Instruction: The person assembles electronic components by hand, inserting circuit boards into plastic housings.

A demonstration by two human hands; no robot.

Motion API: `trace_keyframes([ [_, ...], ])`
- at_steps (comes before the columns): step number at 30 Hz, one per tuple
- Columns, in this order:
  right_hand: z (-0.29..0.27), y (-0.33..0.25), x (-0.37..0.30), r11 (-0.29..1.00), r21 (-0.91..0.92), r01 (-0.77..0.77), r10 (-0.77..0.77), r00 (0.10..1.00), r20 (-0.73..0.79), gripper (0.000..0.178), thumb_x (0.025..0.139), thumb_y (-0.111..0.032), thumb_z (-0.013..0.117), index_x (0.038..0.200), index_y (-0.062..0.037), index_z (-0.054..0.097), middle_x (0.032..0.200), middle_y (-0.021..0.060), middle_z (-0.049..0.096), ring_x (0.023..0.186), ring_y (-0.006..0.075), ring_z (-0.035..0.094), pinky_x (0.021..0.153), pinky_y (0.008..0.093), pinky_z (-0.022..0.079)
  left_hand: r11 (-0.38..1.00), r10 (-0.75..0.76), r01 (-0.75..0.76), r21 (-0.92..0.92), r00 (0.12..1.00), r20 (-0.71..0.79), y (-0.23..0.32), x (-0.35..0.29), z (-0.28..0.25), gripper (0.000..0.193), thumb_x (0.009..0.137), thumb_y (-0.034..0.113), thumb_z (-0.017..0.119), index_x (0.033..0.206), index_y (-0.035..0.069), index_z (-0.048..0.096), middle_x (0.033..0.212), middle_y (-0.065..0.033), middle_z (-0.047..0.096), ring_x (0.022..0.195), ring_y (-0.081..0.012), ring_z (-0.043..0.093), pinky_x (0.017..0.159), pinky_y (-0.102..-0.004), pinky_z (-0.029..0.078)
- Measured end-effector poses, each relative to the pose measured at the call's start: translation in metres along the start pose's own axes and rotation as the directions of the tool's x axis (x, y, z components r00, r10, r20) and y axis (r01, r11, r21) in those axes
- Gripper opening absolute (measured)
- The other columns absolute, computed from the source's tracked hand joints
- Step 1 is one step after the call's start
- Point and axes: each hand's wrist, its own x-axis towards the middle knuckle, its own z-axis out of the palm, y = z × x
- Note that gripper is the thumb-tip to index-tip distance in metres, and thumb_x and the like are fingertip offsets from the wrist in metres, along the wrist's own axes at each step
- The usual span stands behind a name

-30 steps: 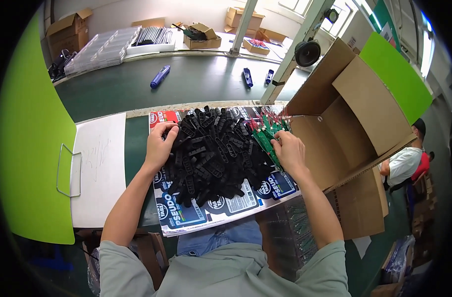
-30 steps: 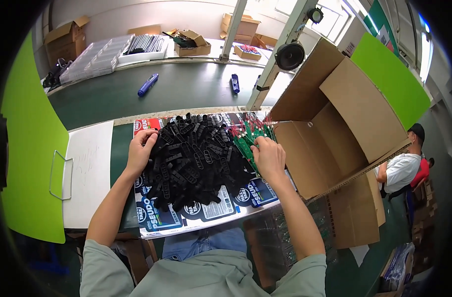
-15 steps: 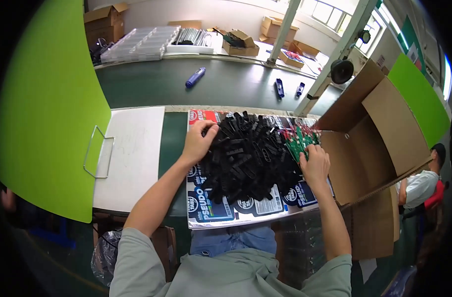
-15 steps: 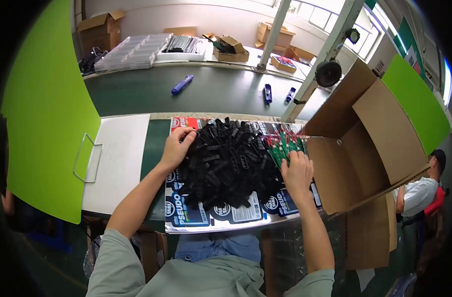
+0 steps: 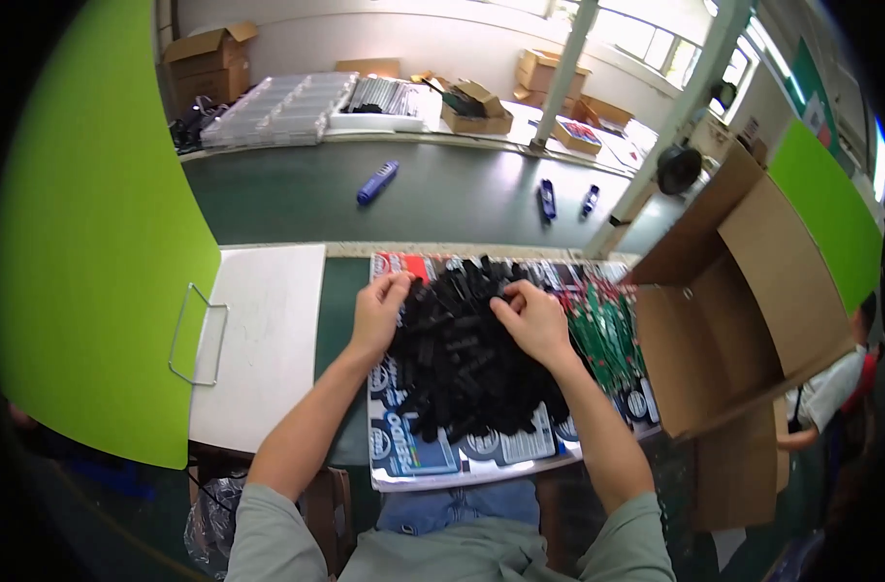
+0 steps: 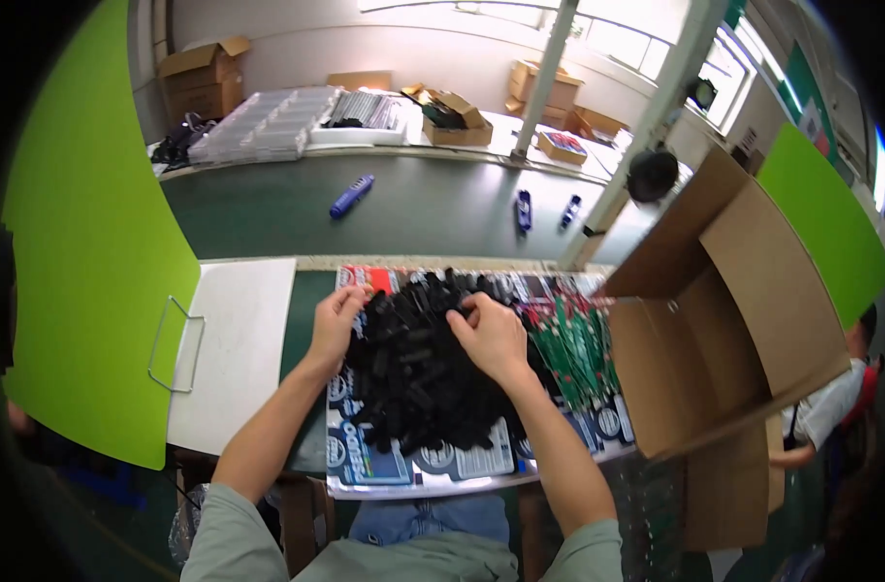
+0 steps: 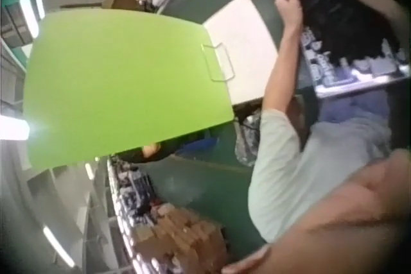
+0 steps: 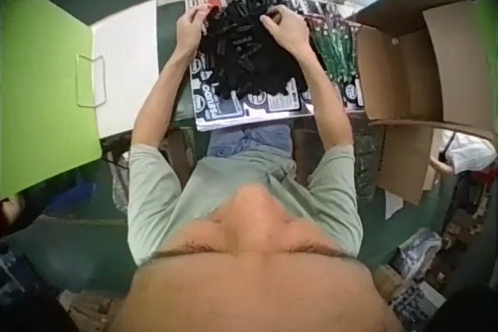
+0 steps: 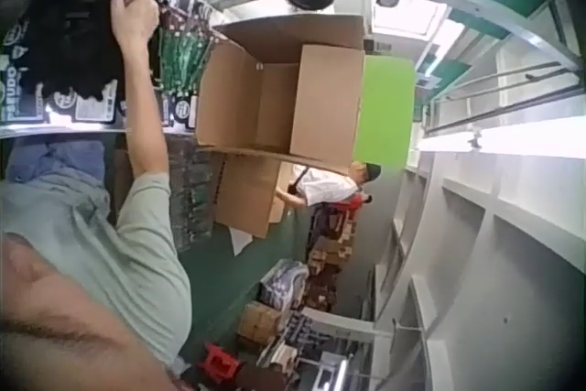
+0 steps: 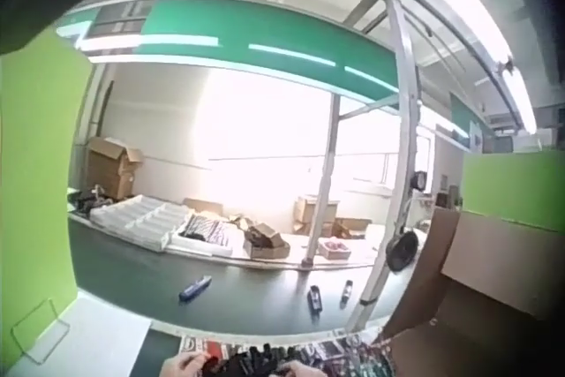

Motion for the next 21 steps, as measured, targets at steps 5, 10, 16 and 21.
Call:
trace_keyframes([
  [5, 0.026, 0.018, 0.001, 0.968, 0.232, 0.094, -0.070, 0.992, -0.108, 0.022, 0.085, -0.011, 0.071, 0.104, -0.0007, 0.068, 0.067, -0.0004, 0.058, 0.060, 0.0069, 0.052, 0.058, 0.0234, 0.043, 0.967, -0.194, 0.178, -0.181, 0.978, -0.074, 0.014, -0.001, -0.007, 0.025, 0.102, 0.016, 0.053, 0.114, -0.003, 0.063, 0.110, -0.0074, 0.067, 0.102, -0.0122, 0.062, 0.101, -0.0277, 0.047],
  [10, 0.011, 0.020, -0.001, 0.793, 0.606, -0.057, 0.130, 0.988, -0.079, 0.017, 0.090, -0.004, 0.066, 0.107, 0.0006, 0.065, 0.079, -0.0017, 0.060, 0.067, 0.0035, 0.053, 0.061, 0.0203, 0.045, 0.993, -0.076, 0.083, 0.078, 0.993, -0.093, 0.035, 0.049, -0.009, 0.024, 0.100, 0.017, 0.056, 0.114, -0.001, 0.065, 0.107, -0.0058, 0.067, 0.096, -0.0105, 0.061, 0.087, -0.0265, 0.049],
  [16, 0.011, 0.016, 0.001, 0.747, 0.654, -0.118, 0.199, 0.979, -0.051, 0.020, 0.087, -0.006, 0.070, 0.103, 0.0007, 0.059, 0.080, 0.0027, 0.061, 0.068, 0.0059, 0.057, 0.059, 0.0219, 0.046, 0.238, 0.444, -0.299, 0.924, 0.880, 0.170, -0.019, 0.203, -0.037, 0.040, 0.086, 0.023, 0.068, 0.119, 0.003, 0.062, 0.120, -0.0181, 0.057, 0.113, -0.0336, 0.055, 0.095, -0.0434, 0.048],
  [21, 0.015, 0.018, 0.002, 0.726, 0.673, -0.141, 0.222, 0.974, -0.035, 0.024, 0.086, -0.011, 0.074, 0.099, -0.0003, 0.058, 0.070, 0.0007, 0.059, 0.061, 0.0055, 0.054, 0.054, 0.0224, 0.044, -0.070, 0.310, -0.031, 0.997, 0.949, 0.051, -0.059, 0.267, -0.063, 0.054, 0.087, 0.028, 0.069, 0.134, 0.005, 0.054, 0.120, -0.0183, 0.057, 0.112, -0.0352, 0.056, 0.093, -0.0454, 0.049],
])
